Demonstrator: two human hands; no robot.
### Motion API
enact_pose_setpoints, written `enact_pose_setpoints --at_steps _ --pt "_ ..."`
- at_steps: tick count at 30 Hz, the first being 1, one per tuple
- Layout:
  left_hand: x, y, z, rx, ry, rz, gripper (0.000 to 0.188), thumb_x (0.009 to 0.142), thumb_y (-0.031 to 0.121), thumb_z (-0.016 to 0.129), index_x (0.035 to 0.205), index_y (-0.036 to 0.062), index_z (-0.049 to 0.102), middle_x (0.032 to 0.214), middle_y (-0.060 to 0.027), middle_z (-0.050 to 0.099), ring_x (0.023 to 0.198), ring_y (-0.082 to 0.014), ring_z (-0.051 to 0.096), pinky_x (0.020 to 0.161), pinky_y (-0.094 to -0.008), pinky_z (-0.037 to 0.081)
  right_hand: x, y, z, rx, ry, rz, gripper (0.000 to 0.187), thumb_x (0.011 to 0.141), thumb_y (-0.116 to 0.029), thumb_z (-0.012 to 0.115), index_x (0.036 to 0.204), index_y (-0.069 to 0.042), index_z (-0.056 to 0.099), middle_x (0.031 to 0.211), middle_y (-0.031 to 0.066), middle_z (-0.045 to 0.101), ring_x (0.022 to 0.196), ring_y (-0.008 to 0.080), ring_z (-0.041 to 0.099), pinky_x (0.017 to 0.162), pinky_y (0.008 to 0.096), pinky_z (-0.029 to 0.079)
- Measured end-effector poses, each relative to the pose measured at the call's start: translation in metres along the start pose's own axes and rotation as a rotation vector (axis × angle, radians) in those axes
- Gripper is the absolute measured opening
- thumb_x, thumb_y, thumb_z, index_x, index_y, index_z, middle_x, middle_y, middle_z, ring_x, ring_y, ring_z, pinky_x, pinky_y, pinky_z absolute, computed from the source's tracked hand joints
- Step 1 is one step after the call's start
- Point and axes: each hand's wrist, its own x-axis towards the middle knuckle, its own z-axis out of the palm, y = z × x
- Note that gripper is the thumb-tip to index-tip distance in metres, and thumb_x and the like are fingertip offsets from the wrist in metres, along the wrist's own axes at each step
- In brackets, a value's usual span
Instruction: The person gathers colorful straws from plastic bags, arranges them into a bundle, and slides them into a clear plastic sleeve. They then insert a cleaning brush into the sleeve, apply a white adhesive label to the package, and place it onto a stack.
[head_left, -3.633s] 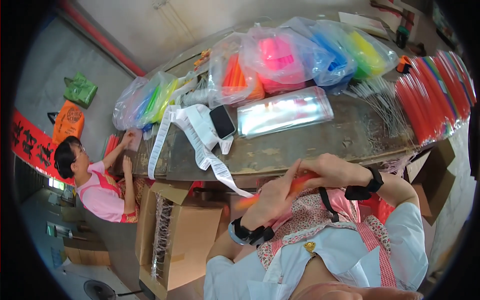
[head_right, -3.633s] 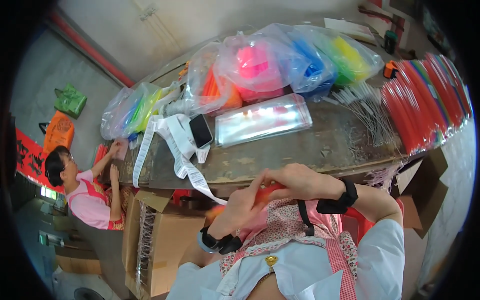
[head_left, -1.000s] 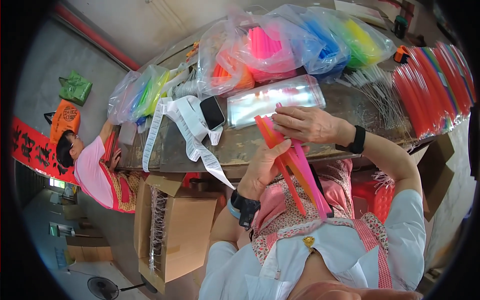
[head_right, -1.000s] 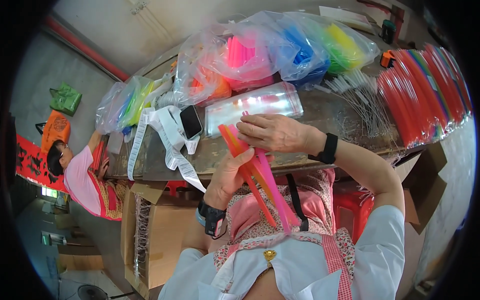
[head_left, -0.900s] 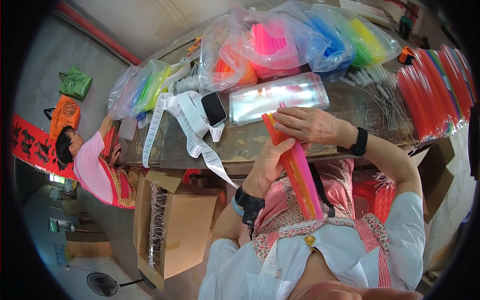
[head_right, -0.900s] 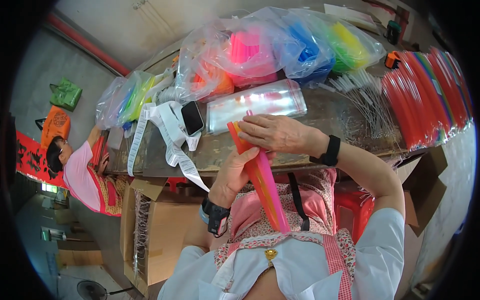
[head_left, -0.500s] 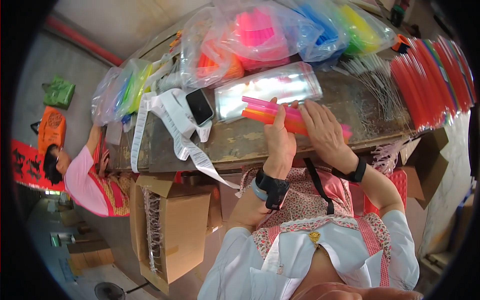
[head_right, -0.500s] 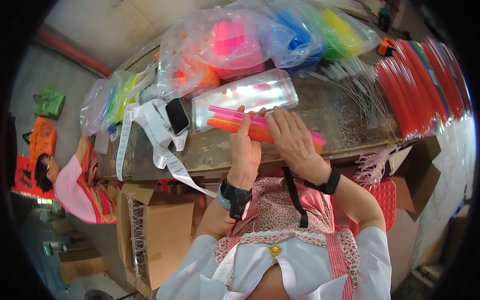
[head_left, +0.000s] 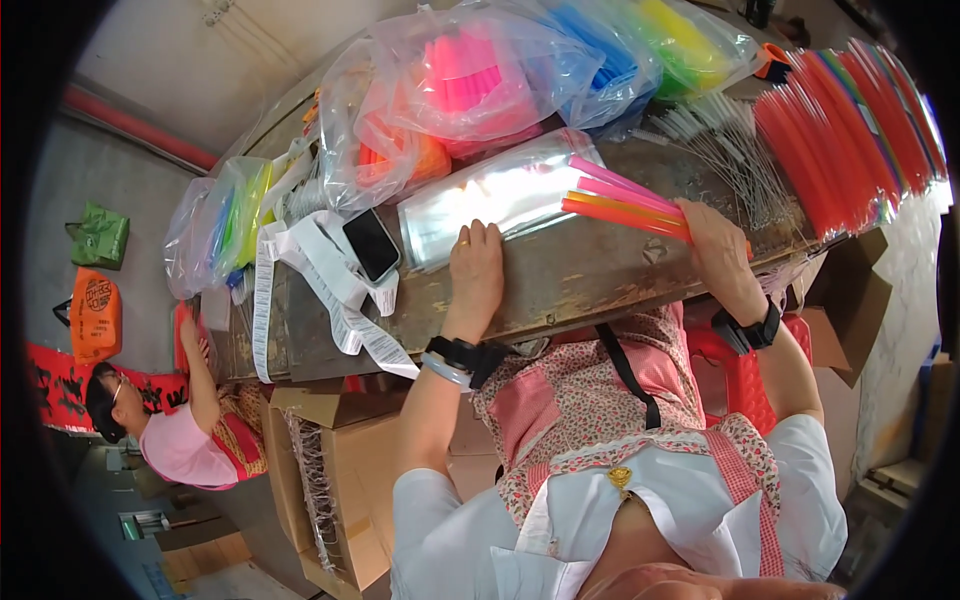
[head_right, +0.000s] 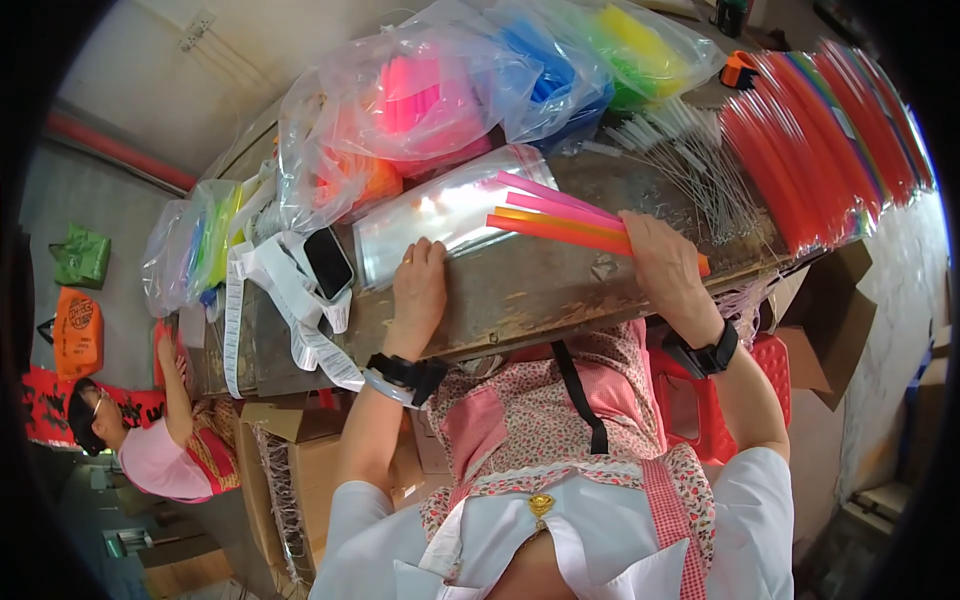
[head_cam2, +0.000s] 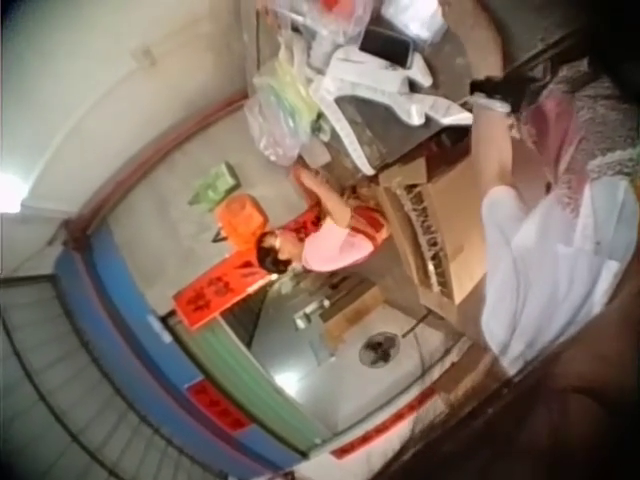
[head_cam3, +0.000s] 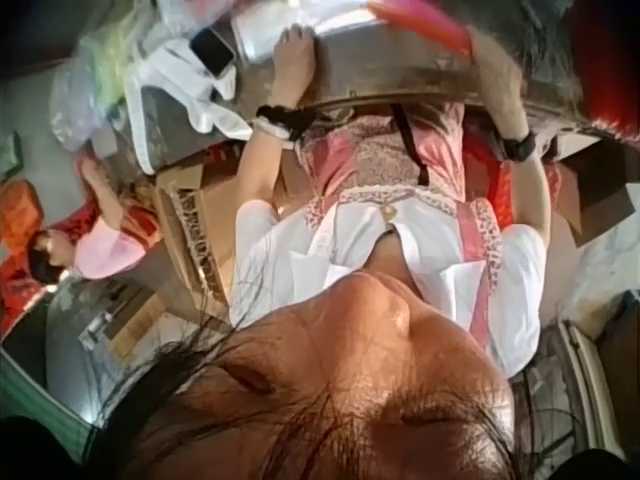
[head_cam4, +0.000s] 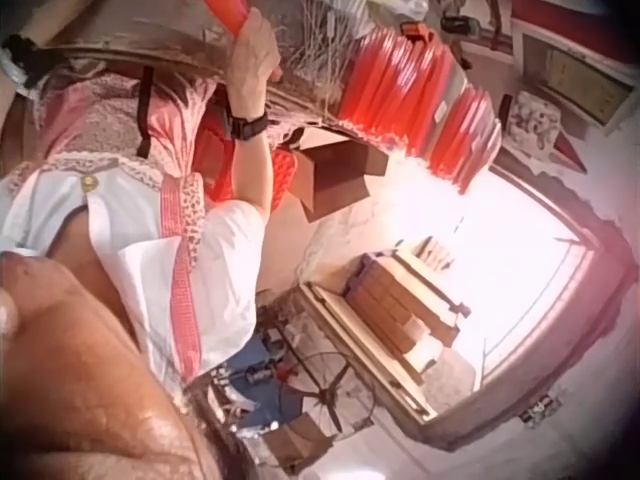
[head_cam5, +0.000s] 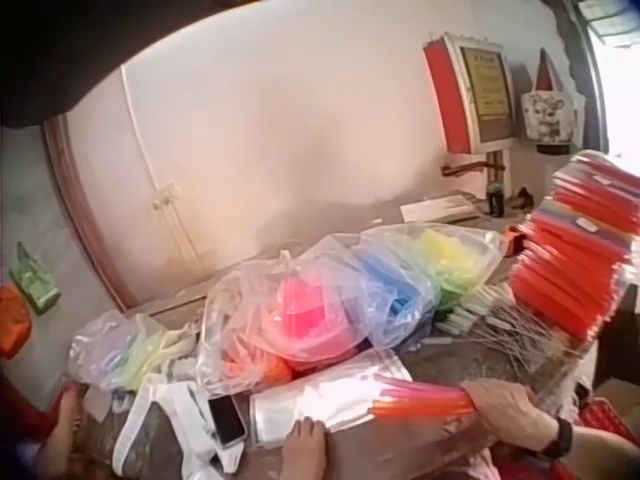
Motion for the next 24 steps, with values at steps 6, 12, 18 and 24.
enact_pose_setpoints --at_steps 6,12,18,24 --pt "0.006 -0.026 0.012 -0.129 -0.249 0.013 0.019 0.076 0.005 0.063 0.093 0.0020 0.056 0.105 -0.0148 0.060 0.095 -0.0312 0.060 0.072 -0.0385 0.050 -0.010 0.013 0.000 0.090 0.011 0.037 0.043 0.073 0.003 0.056 0.116 0.000 0.052 0.103 0.0196 0.060 0.096 0.0381 0.058 0.080 0.0424 0.048" --pt "0.024 -0.039 0.006 -0.269 -0.235 -0.128 0.013 0.072 0.003 0.064 0.084 0.0047 0.060 0.089 -0.0137 0.062 0.084 -0.0322 0.061 0.067 -0.0392 0.050 -0.014 0.023 0.000 0.105 -0.018 0.051 0.044 0.073 0.003 0.055 0.117 -0.001 0.052 0.103 0.0194 0.060 0.097 0.0384 0.058 0.080 0.0424 0.048" --pt "0.023 -0.037 -0.031 -0.316 -0.055 0.068 0.015 0.071 0.004 0.061 0.086 0.0059 0.059 0.086 -0.0123 0.060 0.081 -0.0314 0.060 0.066 -0.0382 0.049 -0.021 0.030 -0.018 0.060 0.014 0.073 0.048 0.072 0.005 0.055 0.120 -0.002 0.052 0.107 0.0191 0.060 0.099 0.0382 0.057 0.082 0.0422 0.048" --pt "-0.042 0.005 -0.063 -0.202 -0.127 0.306 0.026 0.074 0.008 0.062 0.100 0.0109 0.060 0.087 -0.0081 0.054 0.082 -0.0285 0.057 0.066 -0.0367 0.048 -0.020 0.039 -0.031 -0.061 0.018 0.010 0.052 0.070 0.008 0.055 0.121 -0.002 0.052 0.111 0.0188 0.059 0.102 0.0372 0.057 0.086 0.0417 0.048"
